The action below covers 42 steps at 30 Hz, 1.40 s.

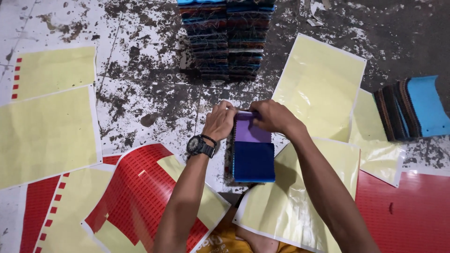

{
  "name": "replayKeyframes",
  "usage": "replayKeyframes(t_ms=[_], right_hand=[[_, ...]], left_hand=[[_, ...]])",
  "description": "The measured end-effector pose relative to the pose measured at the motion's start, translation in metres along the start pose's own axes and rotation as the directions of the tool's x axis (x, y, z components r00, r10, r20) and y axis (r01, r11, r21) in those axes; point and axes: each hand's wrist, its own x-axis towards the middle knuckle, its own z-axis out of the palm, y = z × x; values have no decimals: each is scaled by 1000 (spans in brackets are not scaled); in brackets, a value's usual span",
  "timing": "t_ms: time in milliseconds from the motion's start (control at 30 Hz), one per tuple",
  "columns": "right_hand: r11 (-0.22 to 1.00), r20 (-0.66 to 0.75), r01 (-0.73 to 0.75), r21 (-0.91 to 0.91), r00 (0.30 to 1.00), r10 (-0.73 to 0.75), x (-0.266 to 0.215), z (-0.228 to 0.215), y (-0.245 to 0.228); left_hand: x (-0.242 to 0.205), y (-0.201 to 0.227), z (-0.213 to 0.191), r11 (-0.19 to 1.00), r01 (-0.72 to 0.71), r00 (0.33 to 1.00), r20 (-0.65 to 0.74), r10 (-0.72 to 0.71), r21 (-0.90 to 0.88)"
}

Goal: Peeling small red labels from a sheet and applying them to colored swatches, then organizing the swatches into a binder.

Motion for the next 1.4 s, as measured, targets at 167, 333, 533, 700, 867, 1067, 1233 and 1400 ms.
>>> replayKeyframes(t_ms=[167, 333, 533, 700, 867, 1067, 1233, 1400], right_hand=[[998, 18, 6, -61, 1000, -5, -90, -29, -69], [954, -136, 180, -238, 967, -217, -133, 60, -58], [924, -273, 225, -310, 910, -313, -158, 91, -71], [936, -410, 308, -170, 842, -352, -161, 89, -71], [981, -671, 157, 113, 740, -42, -215, 71, -24], [782, -697, -176, 598, 368, 616, -321, 132, 82], [516, -451, -240, 822, 278, 848, -352, 203, 99], [403, -342, -86, 911, 387, 856, -352, 196, 70]], left_hand=[[-25, 28, -17, 994, -42, 999, -16, 40, -98], [-19, 28, -14, 1000, -7, 1000, -9, 7, -7], [-16, 24, -8, 990, 23, 1000, -5, -22, 139], [-5, 6, 5, 888, -116, 973, -130, 192, 444], [-34, 45, 8, 763, -389, 821, -181, 541, 517], [-102, 155, 102, 823, -566, 809, -158, 566, 46], [-123, 186, 229, 740, -533, 796, 53, 602, -410], [-124, 168, 289, 647, -734, 656, -34, 754, 208]])
